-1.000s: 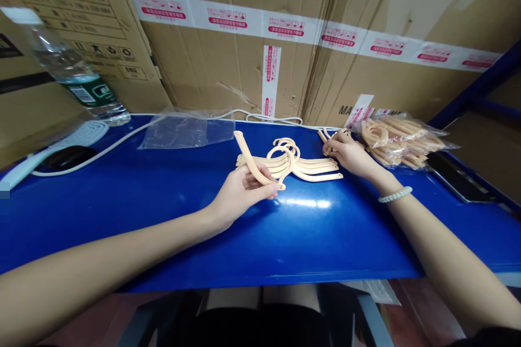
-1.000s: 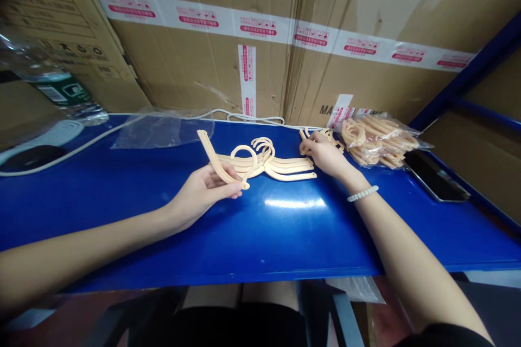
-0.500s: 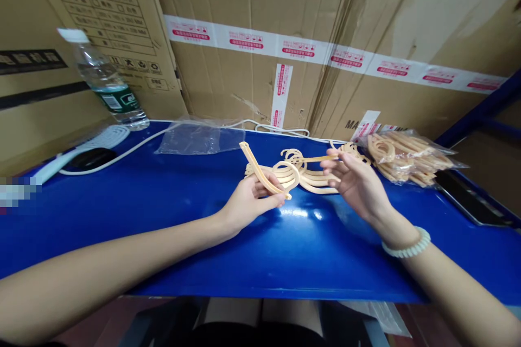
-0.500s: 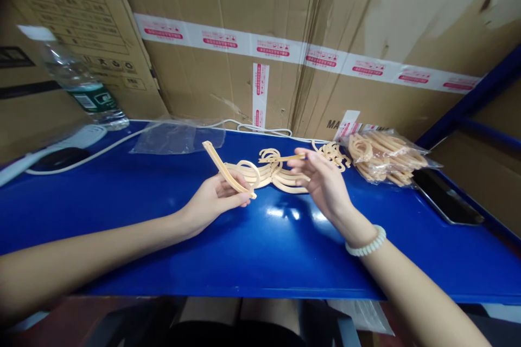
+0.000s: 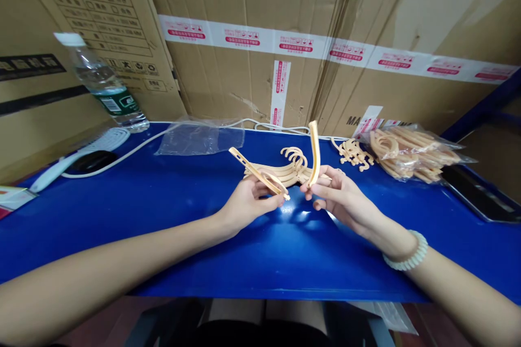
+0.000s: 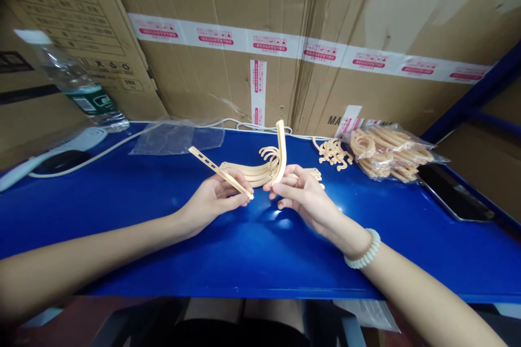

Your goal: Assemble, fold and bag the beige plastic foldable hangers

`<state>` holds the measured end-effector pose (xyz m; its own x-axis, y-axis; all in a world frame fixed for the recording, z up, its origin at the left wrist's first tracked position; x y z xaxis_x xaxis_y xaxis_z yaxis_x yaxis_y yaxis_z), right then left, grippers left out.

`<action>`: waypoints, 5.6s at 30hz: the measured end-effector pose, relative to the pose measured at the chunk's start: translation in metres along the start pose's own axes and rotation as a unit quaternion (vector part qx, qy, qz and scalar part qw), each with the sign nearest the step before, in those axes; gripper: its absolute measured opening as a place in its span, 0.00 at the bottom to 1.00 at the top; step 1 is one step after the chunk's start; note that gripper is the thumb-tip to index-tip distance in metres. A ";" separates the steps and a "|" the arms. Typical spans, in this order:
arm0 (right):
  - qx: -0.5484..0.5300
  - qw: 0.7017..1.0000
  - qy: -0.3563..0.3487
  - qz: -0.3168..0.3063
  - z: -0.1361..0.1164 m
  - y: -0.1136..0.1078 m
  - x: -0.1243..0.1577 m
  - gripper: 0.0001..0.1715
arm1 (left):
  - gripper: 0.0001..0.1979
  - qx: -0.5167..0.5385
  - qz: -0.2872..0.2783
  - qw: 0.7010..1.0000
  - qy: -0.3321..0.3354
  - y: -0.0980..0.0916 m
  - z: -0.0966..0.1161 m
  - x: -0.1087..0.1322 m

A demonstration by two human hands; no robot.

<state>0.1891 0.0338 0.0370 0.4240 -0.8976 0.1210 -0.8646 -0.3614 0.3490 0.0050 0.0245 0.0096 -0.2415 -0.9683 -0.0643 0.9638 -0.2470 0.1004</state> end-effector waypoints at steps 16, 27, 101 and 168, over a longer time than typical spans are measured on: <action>0.097 0.993 -0.057 -0.039 0.019 0.002 -0.005 0.14 | 0.24 0.020 -0.029 0.999 0.005 0.005 -0.002 -0.001; 0.144 0.984 -0.098 -0.042 0.009 0.005 -0.002 0.11 | 0.15 -0.045 -0.025 0.998 0.023 0.003 -0.004 0.001; 0.703 0.688 -0.181 -0.022 -0.039 -0.075 -0.035 0.14 | 0.10 -0.649 -0.052 0.723 0.231 -0.085 0.018 -0.050; 0.719 0.630 -0.286 -0.062 -0.012 -0.045 -0.033 0.24 | 0.34 -0.694 -0.086 0.702 0.136 -0.029 -0.008 -0.022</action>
<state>0.2171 0.0822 0.0287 0.7019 -0.6356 -0.3216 -0.3583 0.0752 -0.9306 -0.0172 0.0534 0.0006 -0.5194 -0.8390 -0.1623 0.1512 0.0967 -0.9838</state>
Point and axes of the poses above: each hand's wrist, its own x-axis away from the middle knuckle, its own y-axis out of the palm, z = x × y, the point moved 5 cm from there along -x, towards the middle knuckle, and after that the axes turned 6 degrees about -x, right-handed, at the moved point
